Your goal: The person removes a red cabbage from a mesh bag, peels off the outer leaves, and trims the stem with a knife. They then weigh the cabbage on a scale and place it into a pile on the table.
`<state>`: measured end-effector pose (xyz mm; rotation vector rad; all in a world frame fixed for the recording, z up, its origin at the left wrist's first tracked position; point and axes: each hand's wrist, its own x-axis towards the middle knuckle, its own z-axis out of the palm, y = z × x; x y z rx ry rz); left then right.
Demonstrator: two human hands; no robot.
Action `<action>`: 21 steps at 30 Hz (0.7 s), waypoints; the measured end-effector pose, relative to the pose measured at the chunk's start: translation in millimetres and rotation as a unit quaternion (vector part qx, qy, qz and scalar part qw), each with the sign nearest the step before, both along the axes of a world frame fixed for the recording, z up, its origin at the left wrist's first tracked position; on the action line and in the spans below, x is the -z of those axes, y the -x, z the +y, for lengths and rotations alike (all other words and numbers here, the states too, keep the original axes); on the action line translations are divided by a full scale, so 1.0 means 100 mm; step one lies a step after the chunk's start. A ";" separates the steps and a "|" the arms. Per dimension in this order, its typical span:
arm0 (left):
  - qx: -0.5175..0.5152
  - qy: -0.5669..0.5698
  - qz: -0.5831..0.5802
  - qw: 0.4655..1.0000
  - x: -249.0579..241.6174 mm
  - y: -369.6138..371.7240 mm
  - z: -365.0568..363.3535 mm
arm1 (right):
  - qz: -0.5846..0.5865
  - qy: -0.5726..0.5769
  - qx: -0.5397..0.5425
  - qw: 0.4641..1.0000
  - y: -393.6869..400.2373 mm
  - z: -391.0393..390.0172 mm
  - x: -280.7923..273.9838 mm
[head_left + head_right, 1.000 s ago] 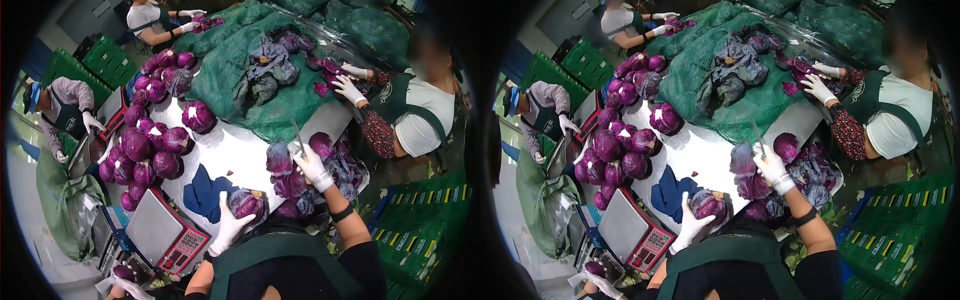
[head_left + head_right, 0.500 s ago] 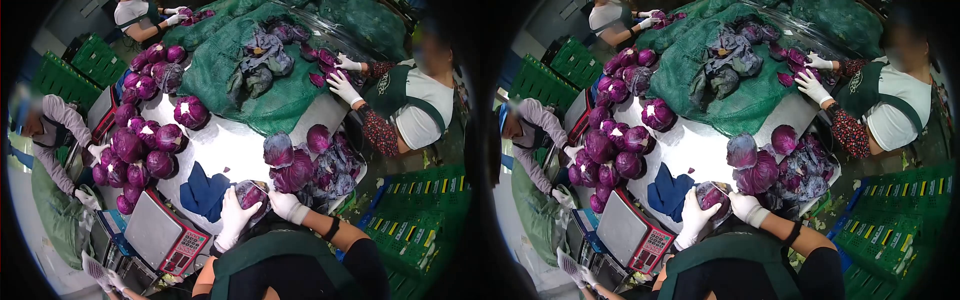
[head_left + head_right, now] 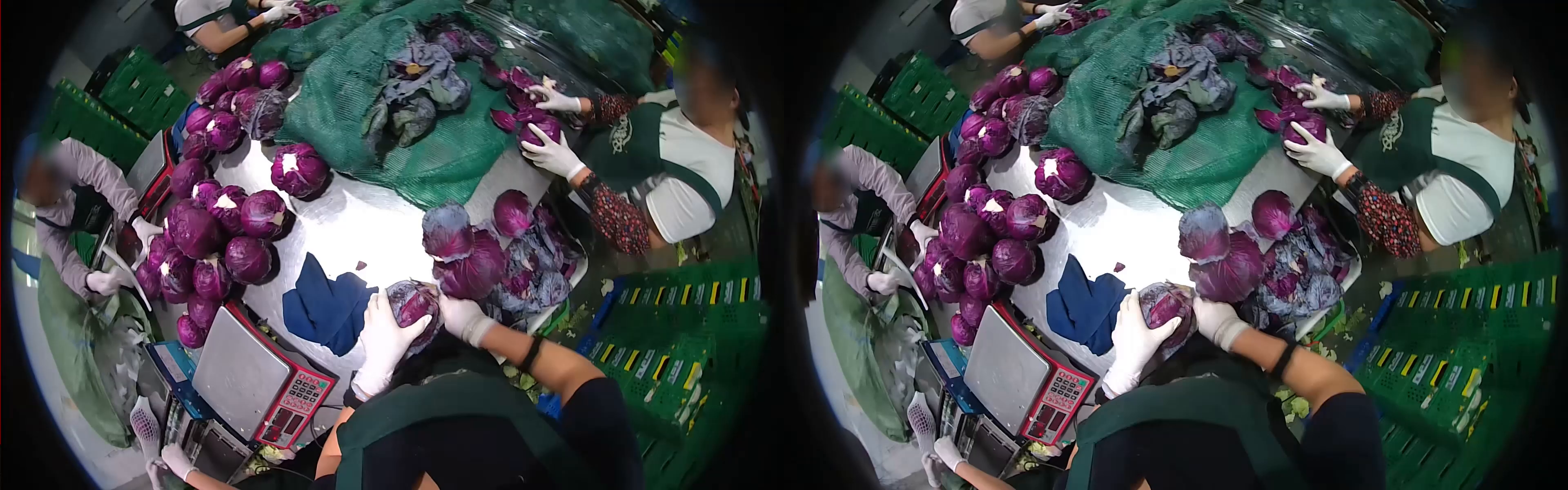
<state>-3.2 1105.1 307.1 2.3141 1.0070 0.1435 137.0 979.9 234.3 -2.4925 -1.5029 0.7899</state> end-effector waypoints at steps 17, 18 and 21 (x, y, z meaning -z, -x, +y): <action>-0.281 0.463 -0.336 0.771 0.54 0.94 -0.20 | 0.288 -0.204 -0.083 0.932 0.33 0.78 -0.41; -0.273 0.507 -0.353 0.738 0.74 0.98 -0.13 | 0.318 -0.174 -0.057 0.930 0.35 0.84 -0.45; -0.307 0.550 -0.365 0.685 0.09 1.07 -0.02 | 0.212 -0.273 -0.119 0.931 0.44 0.91 -0.53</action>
